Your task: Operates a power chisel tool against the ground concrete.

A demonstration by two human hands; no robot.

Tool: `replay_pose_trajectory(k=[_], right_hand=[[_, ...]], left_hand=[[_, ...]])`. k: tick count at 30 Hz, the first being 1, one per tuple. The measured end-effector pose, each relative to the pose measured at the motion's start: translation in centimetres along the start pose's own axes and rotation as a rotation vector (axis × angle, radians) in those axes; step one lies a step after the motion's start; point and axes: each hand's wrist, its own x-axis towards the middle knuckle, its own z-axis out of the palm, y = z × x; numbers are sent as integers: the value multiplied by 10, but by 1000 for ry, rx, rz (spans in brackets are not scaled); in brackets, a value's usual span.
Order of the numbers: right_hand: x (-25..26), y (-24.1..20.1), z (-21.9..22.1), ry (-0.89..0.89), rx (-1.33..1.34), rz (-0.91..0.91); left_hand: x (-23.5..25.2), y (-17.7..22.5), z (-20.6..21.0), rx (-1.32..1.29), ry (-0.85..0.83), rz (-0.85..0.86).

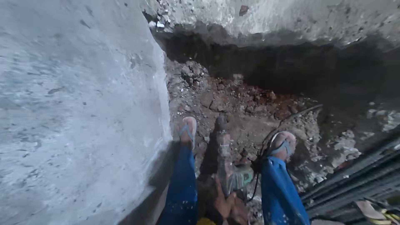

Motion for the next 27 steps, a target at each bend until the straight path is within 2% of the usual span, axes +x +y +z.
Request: replay_pose_trajectory(k=[2,5,7,8,9,10,11,12,13,14,15,16,17,18,19,20,21,23,25,27], right_hand=[[-7,-20,-14,7,-45,-45],[-38,-43,-2,218,-81,-131],[-34,-51,2,491,-104,-188],[-37,-68,-21,512,-68,-198],[-55,-97,-86,133,-48,-104],[-59,-124,-140,-136,-56,-6],[-55,-140,-166,-259,-30,81],[-46,-143,-160,-258,-26,156],[-33,-138,-125,-140,-72,204],[-13,-122,-64,107,-136,197],[14,-94,-9,287,-170,122],[46,-58,40,408,-179,-29],[76,-36,68,421,-158,-143],[92,-34,57,47,-144,-116],[110,-31,63,-129,-102,-102],[125,-28,73,-193,-40,-99],[135,-29,78,-186,-7,-107],[142,-30,88,-79,-114,-146],[109,-21,90,-76,-179,-136],[80,-18,63,-59,-150,-127]], left_hand=[[0,6,-14,-13,53,17],[-25,4,-33,32,157,-2],[-43,40,-46,20,173,-80],[-53,69,-60,4,108,-164],[-54,85,-63,3,71,-222],[-47,84,-54,24,82,-213],[-31,68,-38,49,117,-187],[-14,46,-20,80,134,-167],[0,23,-7,96,143,-151],[17,-6,6,102,194,-96],[34,-28,17,71,250,-37],[51,-44,26,21,331,36],[75,-64,31,-17,421,119],[98,-86,36,-42,527,206],[115,-101,30,-52,529,247],[125,-105,19,-24,462,238],[129,-97,3,-8,322,187],[143,-109,-1,1,263,190],[117,-119,5,7,174,125],[87,-88,0,-37,158,51]])
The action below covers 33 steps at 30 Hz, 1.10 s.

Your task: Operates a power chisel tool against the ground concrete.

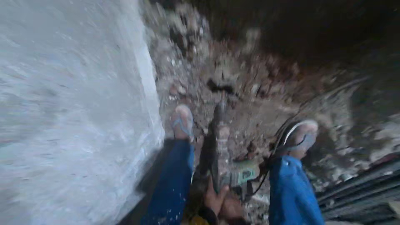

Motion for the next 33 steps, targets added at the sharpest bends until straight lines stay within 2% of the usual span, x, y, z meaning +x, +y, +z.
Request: replay_pose_trajectory(k=[2,4,7,10,13,18,23,26,30,32,33], right_hand=[[-44,0,-37,5,32,16],[-110,-9,-76,23,87,26],[-195,-39,-122,353,199,26],[-267,-74,-169,716,59,-25],[-322,-82,-170,879,-2,-123],[-346,-90,-123,868,122,-256],[-368,-124,-118,895,205,-245],[-356,-140,-121,858,207,-244],[-308,-179,-147,643,182,-120],[-302,-195,-157,500,182,-19],[-294,-203,-167,491,182,2]], left_hand=[[-37,44,-14,-14,35,-24],[-88,82,-35,35,39,-26],[-150,151,-82,84,73,0],[-212,212,-139,100,7,9],[-265,214,-160,102,-22,67],[-300,177,-177,177,-35,180],[-311,175,-210,265,-33,163],[-297,172,-226,260,-8,117],[-251,180,-254,222,-38,35],[-249,177,-259,182,-83,61],[-251,180,-261,148,-72,104]])
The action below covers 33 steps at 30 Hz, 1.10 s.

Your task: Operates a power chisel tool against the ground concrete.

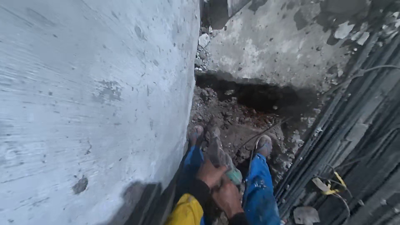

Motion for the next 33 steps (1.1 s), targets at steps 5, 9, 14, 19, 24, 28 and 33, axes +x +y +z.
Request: replay_pose_trajectory(k=[5,9,14,19,24,28,33], right_hand=[[31,-62,-40,-33,-138,-36],[35,-89,-58,-128,-206,-21],[46,-125,-79,-98,-121,-53],[64,-154,-112,-59,-91,-82],[75,-153,-133,35,-188,-120],[80,-147,-136,-17,-209,-120],[78,-156,-129,-83,-138,-66]], left_hand=[[5,16,-17,-163,319,136],[21,26,-53,-82,167,143],[33,42,-90,-175,243,179],[51,74,-122,-139,287,230],[56,95,-125,-226,308,265],[57,93,-115,-296,358,280],[53,88,-123,-202,329,269]])
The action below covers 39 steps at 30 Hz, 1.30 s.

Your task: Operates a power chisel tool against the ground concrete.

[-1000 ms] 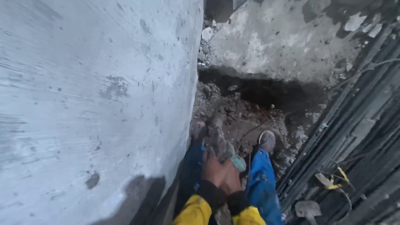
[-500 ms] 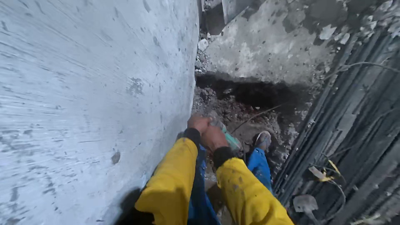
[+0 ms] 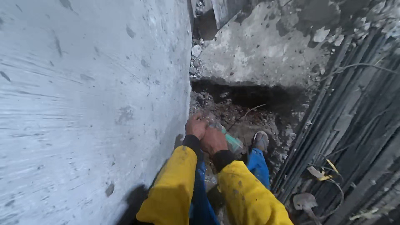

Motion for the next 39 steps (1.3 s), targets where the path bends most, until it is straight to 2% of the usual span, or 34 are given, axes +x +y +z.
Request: replay_pose_trajectory(k=[4,11,21,27,30,33,35,37,39], right_hand=[[-1,-6,-9,-29,44,-1],[2,13,-28,-54,-28,28],[8,39,-36,-65,-102,-14],[11,89,-57,-87,-123,-30],[24,170,-71,-39,-130,5],[53,293,-76,-19,-203,-9],[67,335,-63,15,-206,-31],[50,330,-38,66,-132,-9],[16,278,-20,72,-102,1]], left_hand=[[4,5,-7,14,10,-9],[1,23,11,30,-42,-1],[-6,32,35,-59,-8,-26],[-25,60,78,-16,0,-13],[-41,77,134,-126,-112,93],[-60,69,185,-300,-221,251],[-67,35,197,-341,-261,360],[-85,-19,198,-336,-288,372],[-111,-64,186,-395,-293,306]])
